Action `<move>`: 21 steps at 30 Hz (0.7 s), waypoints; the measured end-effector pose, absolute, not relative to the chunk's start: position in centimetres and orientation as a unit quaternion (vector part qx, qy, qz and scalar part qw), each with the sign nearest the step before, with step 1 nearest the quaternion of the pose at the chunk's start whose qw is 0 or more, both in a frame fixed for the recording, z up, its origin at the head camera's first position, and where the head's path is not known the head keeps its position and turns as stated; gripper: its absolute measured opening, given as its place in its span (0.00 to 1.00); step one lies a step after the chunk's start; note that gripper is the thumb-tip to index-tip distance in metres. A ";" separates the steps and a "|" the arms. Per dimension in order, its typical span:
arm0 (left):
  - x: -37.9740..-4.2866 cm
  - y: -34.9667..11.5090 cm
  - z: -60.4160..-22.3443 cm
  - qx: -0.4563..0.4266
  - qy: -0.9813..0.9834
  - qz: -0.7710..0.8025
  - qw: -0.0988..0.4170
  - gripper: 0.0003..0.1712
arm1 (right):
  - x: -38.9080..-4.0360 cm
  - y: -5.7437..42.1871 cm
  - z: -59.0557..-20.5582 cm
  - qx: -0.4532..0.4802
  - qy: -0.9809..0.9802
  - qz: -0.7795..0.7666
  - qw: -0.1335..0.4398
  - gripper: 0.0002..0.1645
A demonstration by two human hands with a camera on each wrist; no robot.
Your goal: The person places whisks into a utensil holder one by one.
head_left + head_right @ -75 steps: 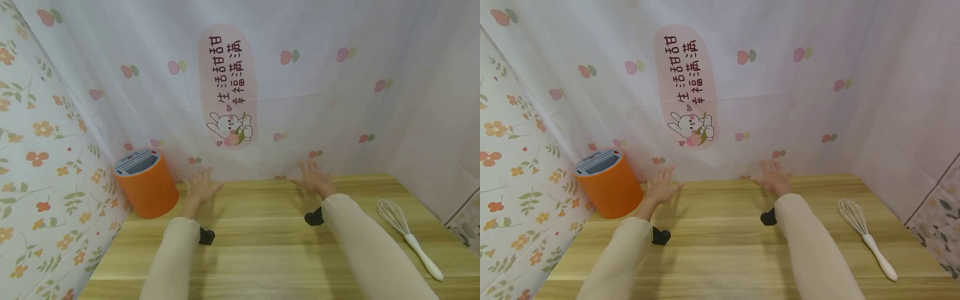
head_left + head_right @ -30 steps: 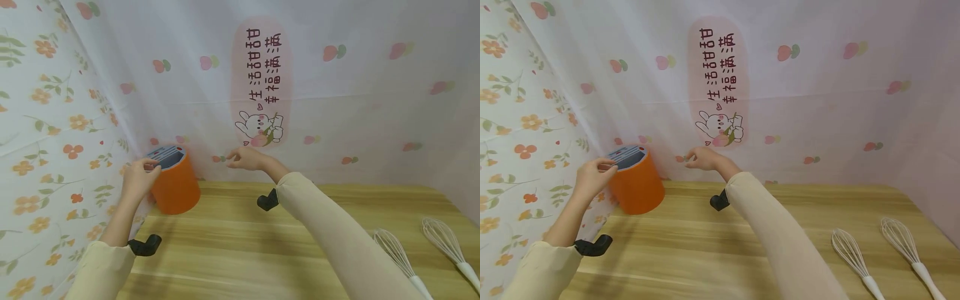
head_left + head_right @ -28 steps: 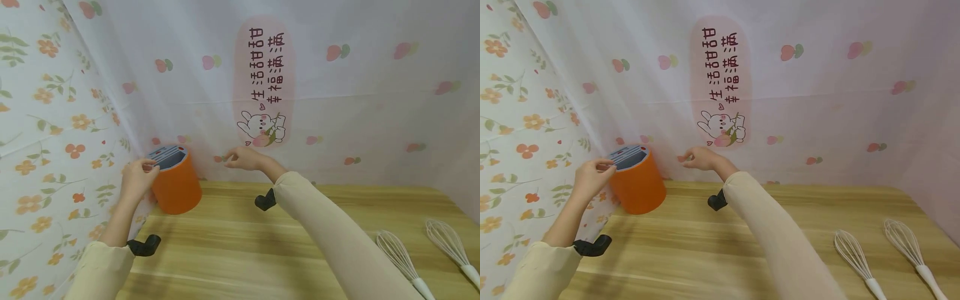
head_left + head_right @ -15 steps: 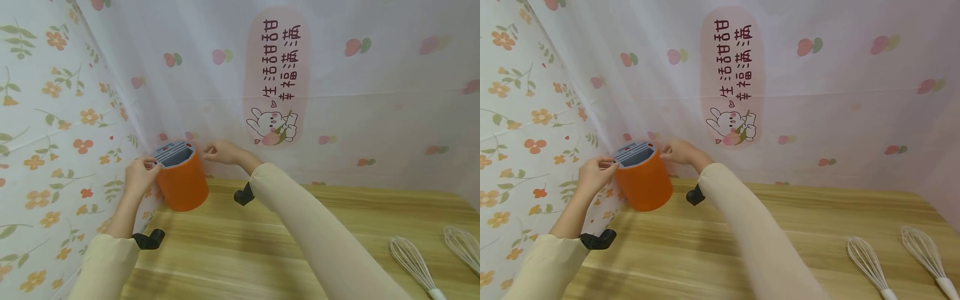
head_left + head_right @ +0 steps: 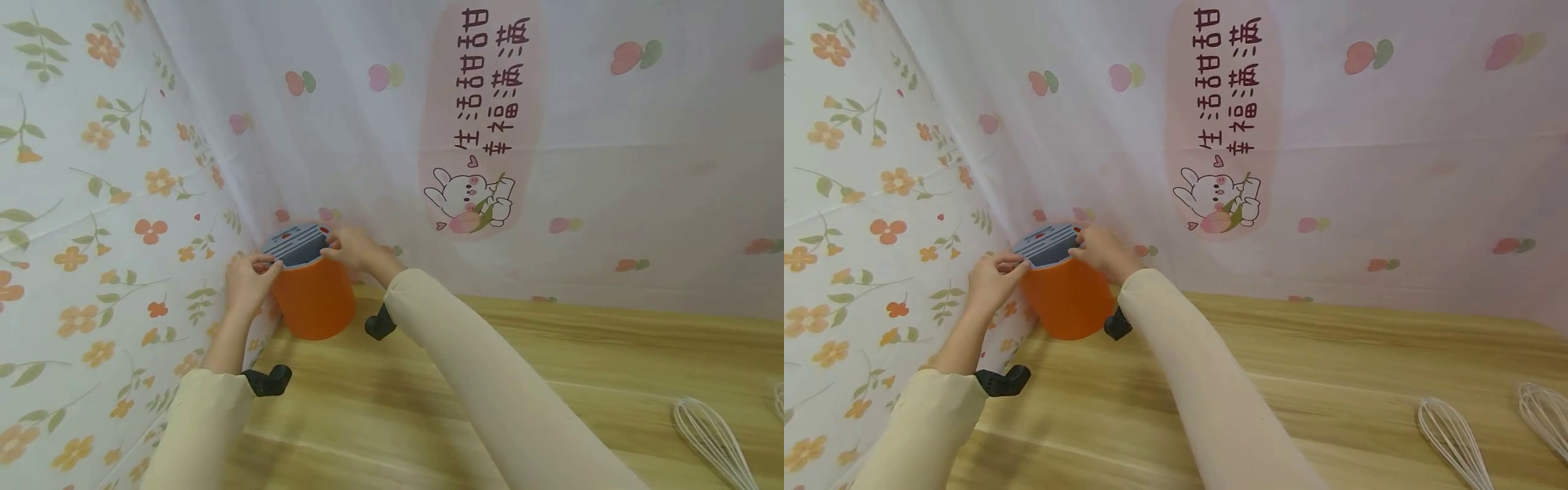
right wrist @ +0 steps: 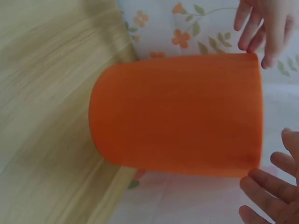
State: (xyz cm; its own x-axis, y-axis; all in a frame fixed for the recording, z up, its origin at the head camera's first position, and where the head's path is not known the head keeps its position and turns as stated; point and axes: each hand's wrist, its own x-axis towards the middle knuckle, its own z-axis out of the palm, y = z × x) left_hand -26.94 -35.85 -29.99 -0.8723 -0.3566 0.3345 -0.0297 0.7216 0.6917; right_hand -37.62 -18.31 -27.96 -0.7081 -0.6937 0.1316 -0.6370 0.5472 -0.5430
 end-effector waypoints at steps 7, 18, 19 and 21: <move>-27.5 -36.2 -30.7 0.130 -0.889 -0.359 0.252 0.19 | -37.8 -19.7 -29.3 -0.326 0.894 -0.307 0.022 0.19; -27.9 -35.9 -31.1 0.119 -0.883 -0.364 0.270 0.18 | -38.1 -19.4 -30.4 -0.308 0.906 -0.282 -0.068 0.16; -28.0 -35.9 -31.2 0.118 -0.883 -0.366 0.269 0.18 | -38.1 -19.3 -30.4 -0.307 0.906 -0.284 -0.067 0.16; -28.0 -35.9 -31.3 0.113 -0.882 -0.371 0.266 0.17 | -38.0 -19.2 -30.4 -0.305 0.904 -0.293 -0.060 0.15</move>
State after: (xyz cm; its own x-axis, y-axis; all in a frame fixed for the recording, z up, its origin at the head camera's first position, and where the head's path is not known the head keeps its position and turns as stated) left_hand -28.04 -35.92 -31.29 -0.8324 -0.3978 0.3859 -0.0028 0.6993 0.7148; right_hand -38.03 -19.21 -30.42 -0.8071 -0.5155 0.2879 -0.5863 0.6421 -0.4940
